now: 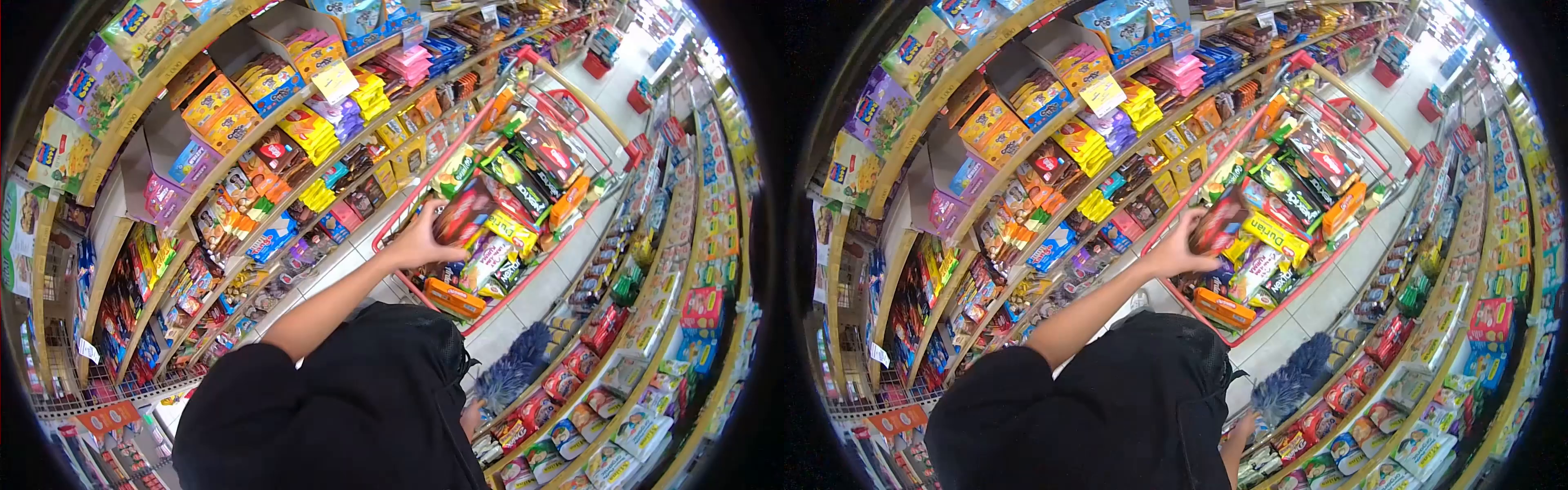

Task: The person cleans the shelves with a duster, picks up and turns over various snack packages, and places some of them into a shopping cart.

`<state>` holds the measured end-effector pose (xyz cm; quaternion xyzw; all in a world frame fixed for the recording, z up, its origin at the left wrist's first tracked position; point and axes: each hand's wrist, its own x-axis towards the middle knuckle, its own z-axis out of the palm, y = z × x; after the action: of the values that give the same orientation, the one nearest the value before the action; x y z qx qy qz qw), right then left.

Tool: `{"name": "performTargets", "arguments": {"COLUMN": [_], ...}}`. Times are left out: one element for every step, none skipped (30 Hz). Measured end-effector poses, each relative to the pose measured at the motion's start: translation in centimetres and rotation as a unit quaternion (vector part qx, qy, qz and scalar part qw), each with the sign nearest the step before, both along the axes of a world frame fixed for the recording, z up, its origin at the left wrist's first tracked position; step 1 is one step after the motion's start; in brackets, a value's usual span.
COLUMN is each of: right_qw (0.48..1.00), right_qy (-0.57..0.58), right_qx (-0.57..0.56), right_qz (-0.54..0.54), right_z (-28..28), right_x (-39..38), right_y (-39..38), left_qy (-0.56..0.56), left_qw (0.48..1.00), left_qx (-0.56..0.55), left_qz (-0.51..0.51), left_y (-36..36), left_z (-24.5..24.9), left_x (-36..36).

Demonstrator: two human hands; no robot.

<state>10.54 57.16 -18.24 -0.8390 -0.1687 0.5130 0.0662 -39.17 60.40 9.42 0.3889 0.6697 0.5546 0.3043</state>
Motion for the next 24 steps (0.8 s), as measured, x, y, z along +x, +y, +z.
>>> {"name": "performTargets", "arguments": {"right_qw": [1.0, 0.999, 0.998, 0.998, 0.997, 0.996, 0.994, 0.993, 0.992, 0.991, 0.99, 0.987, 0.983, 0.974, 0.962, 0.947, 0.929, 0.934, 0.936, 0.878, 0.8, 0.802, 0.804, 0.812], "right_qy": [0.0, -0.001, -0.001, -0.002, -0.003, -0.005, -0.008, -0.011, -0.015, -0.019, -0.032, -0.045, -0.067, -0.101, -0.142, -0.183, -0.22, -0.192, -0.16, -0.146, -0.129, -0.093, -0.06, -0.024], "right_qx": [-0.012, -0.02, -0.03, -0.037, -0.042, -0.044, -0.047, -0.048, -0.042, -0.034, -0.015, 0.008, 0.04, 0.086, 0.131, 0.175, 0.22, 0.255, 0.288, 0.437, 0.573, 0.571, 0.568, 0.552], "right_qz": [0.018, 0.032, 0.049, 0.06, 0.071, 0.08, 0.093, 0.106, 0.119, 0.129, 0.139, 0.152, 0.168, 0.182, 0.192, 0.196, 0.199, 0.163, 0.126, 0.128, 0.124, 0.145, 0.166, 0.188], "right_z": [-0.3, -0.7, -1.0, -1.2, -1.4, -1.1, -1.4, -1.7, -1.8, -1.9, -1.8, -1.8, -1.9, -1.2, 0.0, 2.7, 5.0, 7.4, 9.6, 11.3, 12.7, 13.8, 14.7, 16.1], "right_x": [0.2, 0.3, 0.3, 0.3, 0.4, 0.1, 0.2, 0.3, 0.2, 0.0, -0.4, -0.7, -1.3, -2.4, -3.7, -5.6, -7.1, -8.4, -9.6, -10.8, -11.6, -11.8, -11.8, -12.2], "right_y": [-0.2, -0.5, -0.6, -0.7, -0.8, -0.7, -0.7, -0.5, 0.0, 0.3, 1.0, 1.7, 2.8, 4.3, 5.6, 7.1, 8.8, 10.4, 11.8, 12.7, 13.3, 14.0, 14.7, 14.5], "left_qy": [-0.135, -0.25, -0.362, -0.463, -0.555, -0.636, -0.636, -0.632, -0.622, -0.616, -0.596, -0.586, -0.575, -0.533, -0.547, -0.561, -0.573, -0.571, -0.578, -0.584, -0.589, -0.614, -0.621, -0.63], "left_qw": [0.99, 0.968, 0.929, 0.886, 0.826, 0.748, 0.759, 0.761, 0.753, 0.736, 0.746, 0.752, 0.759, 0.784, 0.781, 0.778, 0.775, 0.775, 0.765, 0.755, 0.744, 0.719, 0.706, 0.69], "left_qx": [-0.004, -0.033, -0.06, 0.014, 0.086, 0.16, 0.138, 0.115, 0.092, 0.137, 0.171, 0.161, 0.15, 0.125, 0.125, 0.127, 0.131, 0.171, 0.206, 0.24, 0.272, 0.294, 0.31, 0.326], "left_qz": [-0.04, 0.006, 0.051, -0.001, -0.053, -0.103, -0.004, 0.096, 0.196, 0.245, 0.243, 0.255, 0.266, 0.293, 0.274, 0.254, 0.233, 0.211, 0.194, 0.178, 0.161, 0.141, 0.141, 0.141], "left_y": [-2.3, -3.7, -5.1, -7.2, -9.7, -11.5, -12.3, -13.1, -13.6, -13.6, -13.9, -14.7, -15.4, -15.3, -15.7, -16.0, -16.3, -16.5, -16.8, -17.1, -17.6, -18.1, -18.7, -19.4], "left_z": [0.8, 2.1, 2.9, 0.7, -3.4, -5.7, -4.9, -4.1, -3.0, -2.1, -0.8, -1.0, -1.1, -0.8, -0.3, 0.2, 0.5, 0.1, -0.6, -1.3, -1.5, -1.0, -0.6, -0.4], "left_x": [0.2, 0.4, 0.5, 0.1, -0.6, -0.9, -0.6, -0.1, 0.5, 0.7, 0.7, 0.5, 0.3, 0.1, -0.1, -0.4, -0.7, -0.8, -0.8, -0.7, -0.5, -0.1, 0.2, 0.7]}}
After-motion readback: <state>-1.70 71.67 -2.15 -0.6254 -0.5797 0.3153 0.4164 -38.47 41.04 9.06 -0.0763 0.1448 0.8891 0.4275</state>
